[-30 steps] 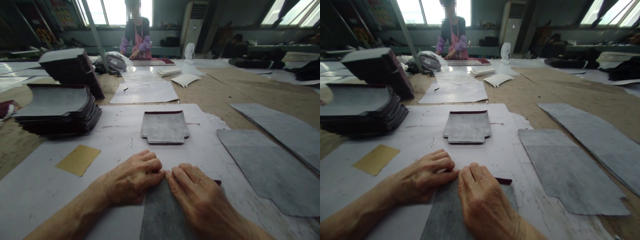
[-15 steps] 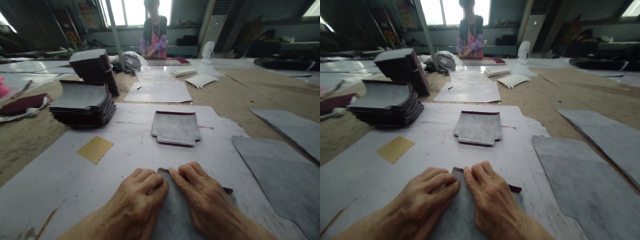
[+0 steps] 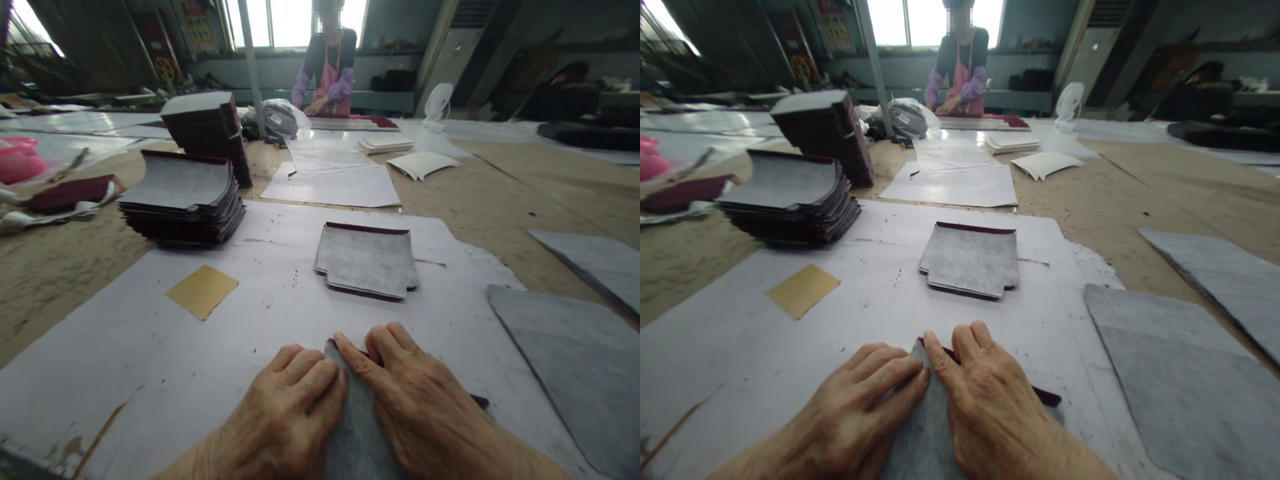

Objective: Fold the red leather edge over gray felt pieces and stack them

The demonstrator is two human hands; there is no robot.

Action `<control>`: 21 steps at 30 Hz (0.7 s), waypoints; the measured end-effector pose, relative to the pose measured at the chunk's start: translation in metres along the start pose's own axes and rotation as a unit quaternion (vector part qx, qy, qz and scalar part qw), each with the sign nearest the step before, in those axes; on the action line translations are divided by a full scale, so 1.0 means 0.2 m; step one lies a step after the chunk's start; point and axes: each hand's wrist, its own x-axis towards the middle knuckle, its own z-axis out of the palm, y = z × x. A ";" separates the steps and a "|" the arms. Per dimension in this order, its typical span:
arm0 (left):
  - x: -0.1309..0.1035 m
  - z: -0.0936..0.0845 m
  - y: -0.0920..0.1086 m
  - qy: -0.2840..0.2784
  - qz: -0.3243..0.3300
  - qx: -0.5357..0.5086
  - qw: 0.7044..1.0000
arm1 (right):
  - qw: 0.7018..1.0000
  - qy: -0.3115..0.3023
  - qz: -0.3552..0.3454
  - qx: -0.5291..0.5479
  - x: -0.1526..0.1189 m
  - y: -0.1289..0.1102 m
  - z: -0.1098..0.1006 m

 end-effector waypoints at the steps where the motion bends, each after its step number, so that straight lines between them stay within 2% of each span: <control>1: 0.00 0.01 0.00 -0.002 0.001 0.000 1.000 | 1.000 -0.002 -0.002 -0.008 0.00 0.00 0.00; 12: 0.01 0.00 0.01 -0.006 -0.004 0.009 1.000 | 0.999 -0.009 -0.011 -0.029 0.01 -0.01 -0.01; 17: 0.00 0.00 0.00 -0.007 -0.008 0.006 1.000 | 0.998 0.012 -0.020 -0.061 0.01 -0.01 0.02; 19: 0.01 -0.03 0.01 -0.024 -0.009 0.002 1.000 | 0.997 0.006 -0.016 -0.074 0.01 -0.02 0.03; 21: 0.03 -0.07 0.02 -0.065 -0.025 -0.005 0.998 | 0.997 -0.008 -0.003 -0.082 0.02 -0.03 0.02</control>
